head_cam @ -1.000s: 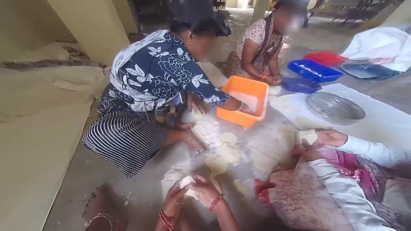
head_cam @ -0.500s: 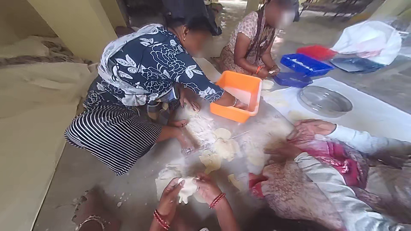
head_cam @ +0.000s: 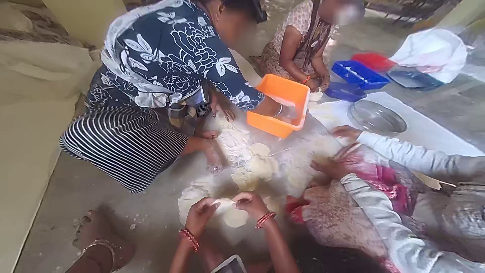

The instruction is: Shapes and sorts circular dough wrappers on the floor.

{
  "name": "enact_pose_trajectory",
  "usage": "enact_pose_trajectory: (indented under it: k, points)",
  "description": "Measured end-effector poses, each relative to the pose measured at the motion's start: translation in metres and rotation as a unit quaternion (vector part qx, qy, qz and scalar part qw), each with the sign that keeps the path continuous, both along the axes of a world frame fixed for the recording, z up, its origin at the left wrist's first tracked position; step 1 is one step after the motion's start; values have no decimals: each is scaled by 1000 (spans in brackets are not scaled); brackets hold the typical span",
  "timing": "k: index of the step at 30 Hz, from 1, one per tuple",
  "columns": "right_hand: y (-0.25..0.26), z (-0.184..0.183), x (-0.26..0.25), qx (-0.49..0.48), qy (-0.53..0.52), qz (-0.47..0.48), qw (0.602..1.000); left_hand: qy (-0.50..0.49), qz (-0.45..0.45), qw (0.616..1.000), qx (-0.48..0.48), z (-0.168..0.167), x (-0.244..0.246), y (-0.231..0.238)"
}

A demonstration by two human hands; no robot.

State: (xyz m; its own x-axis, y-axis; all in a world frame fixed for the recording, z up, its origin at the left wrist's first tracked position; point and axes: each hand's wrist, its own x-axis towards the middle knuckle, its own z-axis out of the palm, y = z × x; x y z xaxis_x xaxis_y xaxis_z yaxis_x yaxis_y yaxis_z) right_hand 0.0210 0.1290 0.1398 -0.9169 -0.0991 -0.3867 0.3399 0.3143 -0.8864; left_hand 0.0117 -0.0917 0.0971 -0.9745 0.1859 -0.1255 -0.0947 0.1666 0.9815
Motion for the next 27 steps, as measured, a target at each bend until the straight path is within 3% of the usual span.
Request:
enact_pose_trajectory:
  k: [4,7,9,11,17,22,27]
  points:
    - [15,7,-2,129,62,51,988,99,-112,976,-159,9,-6,12]
    - [22,-14,5,242,1,132,961,42,-283,901,-327,6,-3,22]
    - [24,-37,12,292,-37,171,940,38,-344,864,-365,-15,3,27]
    - [22,-50,19,313,-54,164,934,52,-337,862,-374,-24,10,29]
    - [10,-40,15,341,-50,73,936,64,-186,913,-358,-20,13,27]
    - [0,-54,13,343,-54,-6,938,41,-173,908,-378,-21,13,29]
    - [-3,-56,11,345,-51,-17,937,33,-167,912,-374,-19,12,27]
